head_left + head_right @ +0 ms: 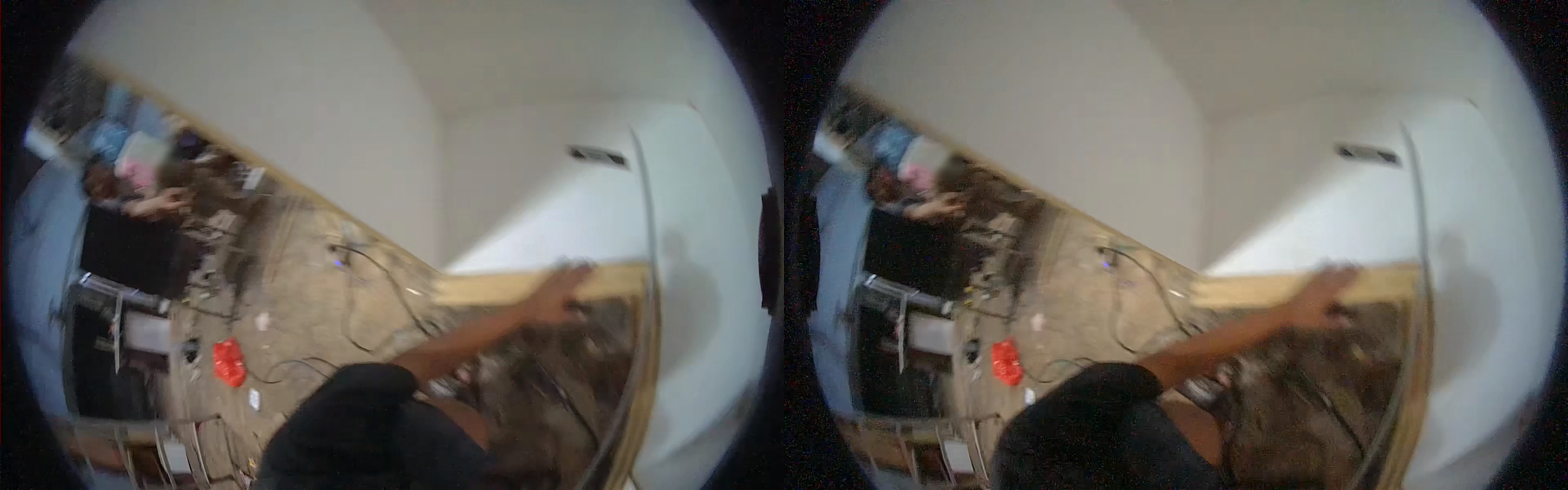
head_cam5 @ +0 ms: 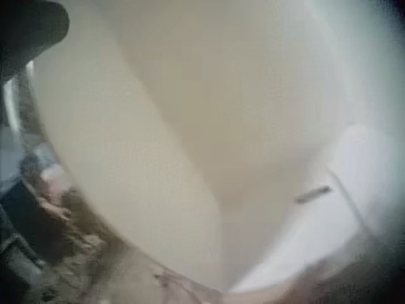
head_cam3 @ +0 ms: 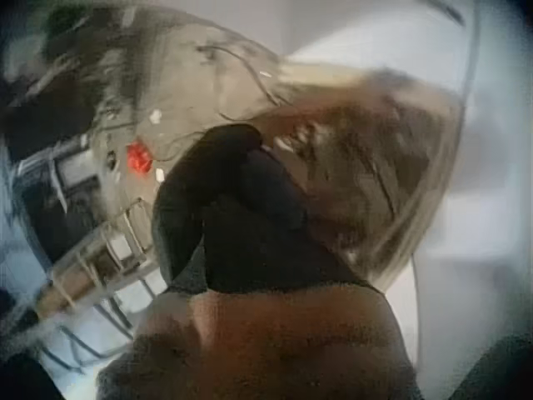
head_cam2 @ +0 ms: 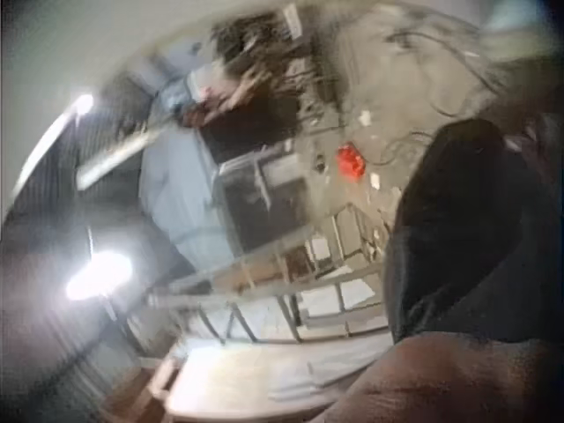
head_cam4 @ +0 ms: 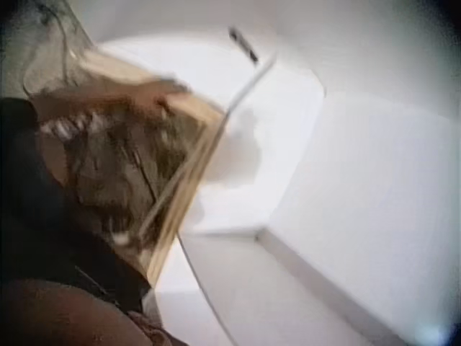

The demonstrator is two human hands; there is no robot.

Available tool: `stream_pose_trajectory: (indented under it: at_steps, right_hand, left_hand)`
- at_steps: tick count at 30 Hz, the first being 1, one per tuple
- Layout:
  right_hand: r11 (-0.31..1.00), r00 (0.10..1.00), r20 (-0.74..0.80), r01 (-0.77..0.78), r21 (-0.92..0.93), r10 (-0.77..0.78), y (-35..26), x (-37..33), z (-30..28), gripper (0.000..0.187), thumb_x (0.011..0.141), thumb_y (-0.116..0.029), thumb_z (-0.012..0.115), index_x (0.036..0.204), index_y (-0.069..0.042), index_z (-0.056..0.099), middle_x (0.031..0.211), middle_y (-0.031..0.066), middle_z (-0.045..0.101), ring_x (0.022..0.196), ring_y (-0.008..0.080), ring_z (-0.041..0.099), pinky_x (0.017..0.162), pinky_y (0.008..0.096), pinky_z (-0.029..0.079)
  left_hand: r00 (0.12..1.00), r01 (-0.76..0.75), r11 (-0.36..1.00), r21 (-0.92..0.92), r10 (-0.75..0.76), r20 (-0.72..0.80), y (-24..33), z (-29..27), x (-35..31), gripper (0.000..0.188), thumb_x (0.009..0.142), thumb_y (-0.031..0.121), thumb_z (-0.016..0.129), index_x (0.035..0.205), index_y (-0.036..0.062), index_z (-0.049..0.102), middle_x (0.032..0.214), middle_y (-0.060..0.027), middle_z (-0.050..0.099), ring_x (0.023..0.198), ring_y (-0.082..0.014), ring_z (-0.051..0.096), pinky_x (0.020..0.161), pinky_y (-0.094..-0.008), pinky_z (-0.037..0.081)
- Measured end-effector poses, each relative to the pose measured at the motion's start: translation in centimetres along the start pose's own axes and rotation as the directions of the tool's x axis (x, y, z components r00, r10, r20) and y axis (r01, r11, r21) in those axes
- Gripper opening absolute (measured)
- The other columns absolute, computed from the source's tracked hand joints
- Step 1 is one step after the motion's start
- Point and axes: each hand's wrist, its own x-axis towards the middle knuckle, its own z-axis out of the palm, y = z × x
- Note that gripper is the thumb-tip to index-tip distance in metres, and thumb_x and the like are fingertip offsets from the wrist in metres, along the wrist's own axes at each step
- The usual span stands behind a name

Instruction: The person sweeps debris from inside a cabinet space using a brush, positions a metal track against the upper edge, and secures it by hand.

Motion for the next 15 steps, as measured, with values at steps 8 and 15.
stream_pose_trajectory:
  at_steps: [8,15]
  right_hand:
    - [0.986,0.987,-0.022,-0.163,-0.047,0.162,2.7,-5.2,-1.0,0.035,0.081,-0.032,0.065,0.097,-0.001,0.062,0.095,0.0187,0.062,0.091,0.0338,0.058,0.081,0.0434,0.044]
    - [0.972,0.973,-0.022,-0.230,-0.044,0.229,4.3,-8.4,-0.6,0.035,0.081,-0.033,0.066,0.097,-0.001,0.062,0.095,0.0189,0.062,0.092,0.0340,0.058,0.082,0.0440,0.044]
  left_hand:
    - [0.912,-0.194,0.938,-0.288,0.065,-0.406,10.8,-4.9,2.6,0.091,0.080,0.058,0.059,0.144,0.0059,0.021,0.143,-0.0227,0.031,0.136,-0.0335,0.023,0.109,-0.0517,0.019]
    - [0.849,-0.505,0.773,0.385,0.526,0.057,19.7,-12.8,2.5,0.070,0.068,0.060,0.068,0.118,0.0120,0.059,0.121,-0.0053,0.055,0.123,-0.0236,0.044,0.108,-0.0503,0.025]
